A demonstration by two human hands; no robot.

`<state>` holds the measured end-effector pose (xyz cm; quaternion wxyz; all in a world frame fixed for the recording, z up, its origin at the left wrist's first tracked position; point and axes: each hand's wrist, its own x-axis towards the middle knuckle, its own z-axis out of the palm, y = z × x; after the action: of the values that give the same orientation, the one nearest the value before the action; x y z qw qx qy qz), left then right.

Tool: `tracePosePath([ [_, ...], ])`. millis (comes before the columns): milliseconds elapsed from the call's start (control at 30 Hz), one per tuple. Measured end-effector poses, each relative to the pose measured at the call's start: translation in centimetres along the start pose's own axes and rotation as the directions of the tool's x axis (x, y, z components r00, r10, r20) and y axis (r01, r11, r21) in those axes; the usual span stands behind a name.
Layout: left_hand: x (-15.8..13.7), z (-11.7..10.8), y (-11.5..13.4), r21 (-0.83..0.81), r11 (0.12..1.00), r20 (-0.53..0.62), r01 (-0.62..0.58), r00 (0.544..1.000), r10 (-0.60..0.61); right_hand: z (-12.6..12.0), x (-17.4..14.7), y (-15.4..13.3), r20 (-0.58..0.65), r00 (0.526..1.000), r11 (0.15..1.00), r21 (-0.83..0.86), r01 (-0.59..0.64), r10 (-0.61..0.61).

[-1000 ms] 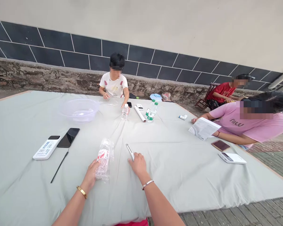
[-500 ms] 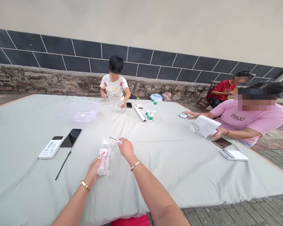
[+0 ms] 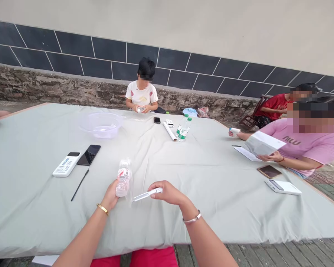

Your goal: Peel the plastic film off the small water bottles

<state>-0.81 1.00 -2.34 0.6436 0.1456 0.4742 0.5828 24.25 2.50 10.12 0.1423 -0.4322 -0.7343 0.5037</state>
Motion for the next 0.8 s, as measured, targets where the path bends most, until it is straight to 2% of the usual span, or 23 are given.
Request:
tracePosePath([
  [67,0.0,0.0,0.0,0.011,1.0,0.006,-0.002,1.0,0.002,-0.3,0.7,1.2,-0.187,0.981,0.996,0.079,-0.041,0.055],
  [100,0.0,0.0,-0.1,0.016,1.0,0.006,-0.002,1.0,0.002,-0.3,1.3,1.9,-0.304,0.948,0.99,0.124,-0.06,0.095],
  [133,0.0,-0.1,-0.1,0.021,1.0,0.006,-0.004,1.0,0.004,-0.2,2.1,2.8,-0.427,0.894,0.984,0.165,-0.073,0.138],
  [167,0.0,-0.1,-0.1,0.026,1.0,0.005,-0.008,1.0,0.008,0.1,3.0,3.8,-0.545,0.818,0.976,0.198,-0.085,0.182],
  [233,0.0,-0.1,-0.1,0.038,0.999,0.004,-0.017,1.0,0.016,0.6,4.8,5.8,-0.734,0.632,0.967,0.22,-0.126,0.249],
  [267,-0.1,-0.1,-0.1,0.043,0.999,0.005,-0.021,1.0,0.021,0.9,5.6,6.7,-0.791,0.554,0.966,0.202,-0.165,0.26],
  [300,-0.2,0.0,-0.1,0.047,0.999,0.011,-0.027,1.0,0.026,1.3,6.2,7.6,-0.822,0.508,0.962,0.165,-0.217,0.256],
  [333,-0.3,0.0,-0.1,0.051,0.998,0.021,-0.034,0.999,0.033,1.6,6.7,8.4,-0.834,0.496,0.955,0.112,-0.274,0.24],
  [400,-0.5,0.1,0.0,0.061,0.997,0.053,-0.056,0.997,0.053,2.3,7.2,9.4,-0.829,0.529,0.928,-0.034,-0.372,0.182],
  [467,-0.7,0.2,0.0,0.072,0.993,0.083,-0.094,0.993,0.088,3.4,7.1,9.6,-0.827,0.553,0.895,-0.166,-0.413,0.102],
  [533,-0.9,0.4,-0.1,0.091,0.987,0.102,-0.132,0.987,0.123,5.0,6.8,8.8,-0.813,0.58,0.903,-0.217,-0.37,0.042],
  [567,-1.0,0.5,-0.1,0.105,0.984,0.101,-0.146,0.986,0.136,6.0,6.8,8.2,-0.788,0.615,0.927,-0.207,-0.313,0.031],
  [633,-1.2,0.7,-0.1,0.137,0.978,0.091,-0.156,0.985,0.145,8.1,7.3,6.8,-0.697,0.715,0.976,-0.107,-0.191,0.063],
  [700,-1.5,0.8,0.0,0.14,0.98,0.085,-0.138,0.988,0.127,9.9,8.1,5.6,-0.588,0.793,0.987,0.066,-0.144,0.155],
  [733,-1.7,0.8,0.1,0.125,0.985,0.091,-0.119,0.99,0.108,10.5,8.5,5.3,-0.545,0.812,0.977,0.153,-0.149,0.209],
  [800,-2.0,0.9,0.3,0.084,0.994,0.106,-0.074,0.992,0.065,11.0,9.2,5.0,-0.497,0.819,0.947,0.275,-0.163,0.285],
])
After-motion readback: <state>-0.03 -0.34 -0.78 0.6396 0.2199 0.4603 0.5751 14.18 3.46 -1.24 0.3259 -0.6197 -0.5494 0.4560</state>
